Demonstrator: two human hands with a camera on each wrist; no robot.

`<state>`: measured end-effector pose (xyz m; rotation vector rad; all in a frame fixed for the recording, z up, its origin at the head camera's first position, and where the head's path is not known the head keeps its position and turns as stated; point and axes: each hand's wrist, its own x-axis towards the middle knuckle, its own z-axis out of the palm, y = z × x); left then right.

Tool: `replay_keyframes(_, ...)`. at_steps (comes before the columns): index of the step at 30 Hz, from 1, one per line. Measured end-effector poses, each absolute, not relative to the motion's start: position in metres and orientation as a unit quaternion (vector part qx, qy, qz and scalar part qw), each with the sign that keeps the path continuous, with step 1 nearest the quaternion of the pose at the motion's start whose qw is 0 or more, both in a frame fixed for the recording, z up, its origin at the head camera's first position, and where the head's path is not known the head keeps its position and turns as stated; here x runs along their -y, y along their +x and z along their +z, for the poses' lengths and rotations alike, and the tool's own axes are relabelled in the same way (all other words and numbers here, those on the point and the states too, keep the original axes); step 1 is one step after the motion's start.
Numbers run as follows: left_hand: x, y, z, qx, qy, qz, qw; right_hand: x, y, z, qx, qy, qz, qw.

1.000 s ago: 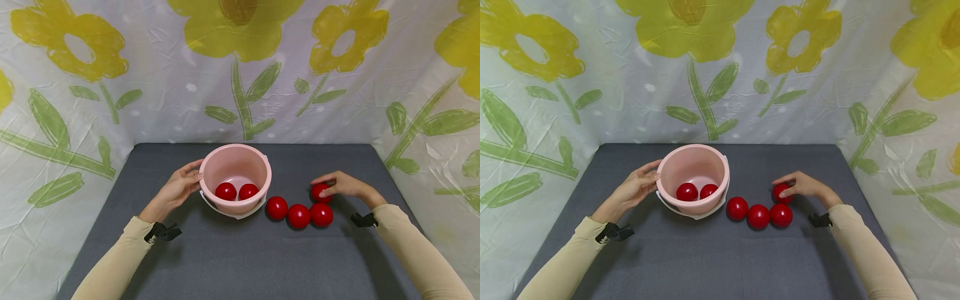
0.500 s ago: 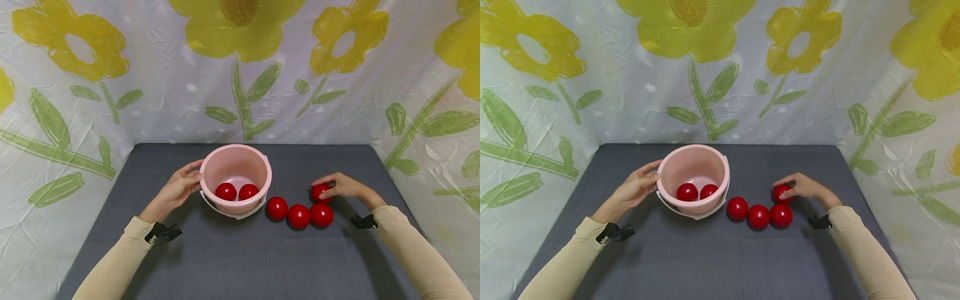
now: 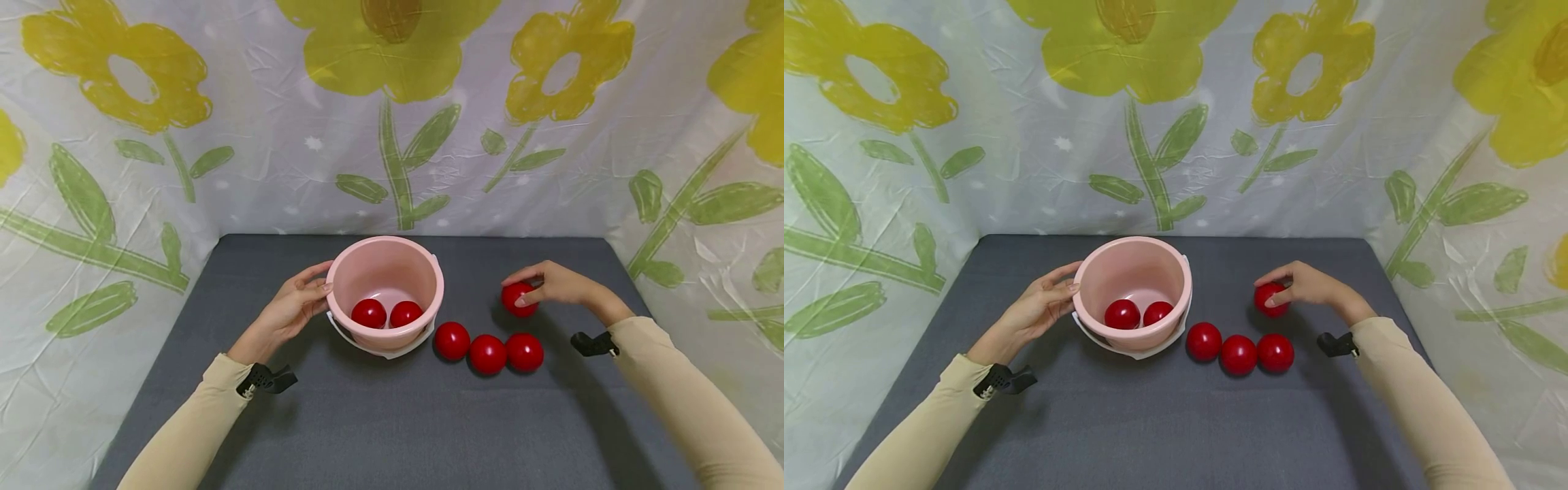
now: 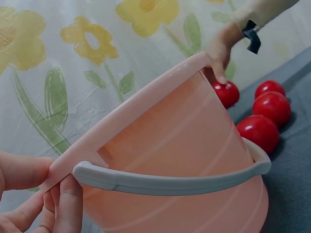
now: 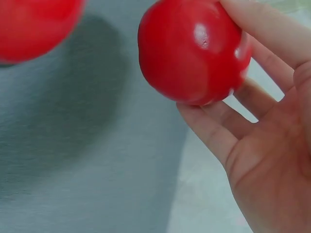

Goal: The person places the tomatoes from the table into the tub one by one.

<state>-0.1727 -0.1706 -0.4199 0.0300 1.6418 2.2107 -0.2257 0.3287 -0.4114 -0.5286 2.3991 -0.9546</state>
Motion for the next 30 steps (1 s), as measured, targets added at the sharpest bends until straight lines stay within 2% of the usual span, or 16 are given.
replay_keyframes(15, 0.170, -0.173, -0.420, -0.580, 0.008, 0.791, 0.193, -0.293, -0.241, -0.328, -0.885, -0.236, -0.329, 0.231)
replay_keyframes(22, 0.171, -0.173, -0.420, -0.585, 0.006, 0.788, 0.191, -0.271, -0.246, -0.307, -0.886, -0.259, -0.322, 0.211)
replay_keyframes(30, 0.171, -0.172, -0.420, -0.585, 0.010, 0.789, 0.187, -0.238, -0.259, -0.289, -0.878, -0.295, -0.311, 0.214)
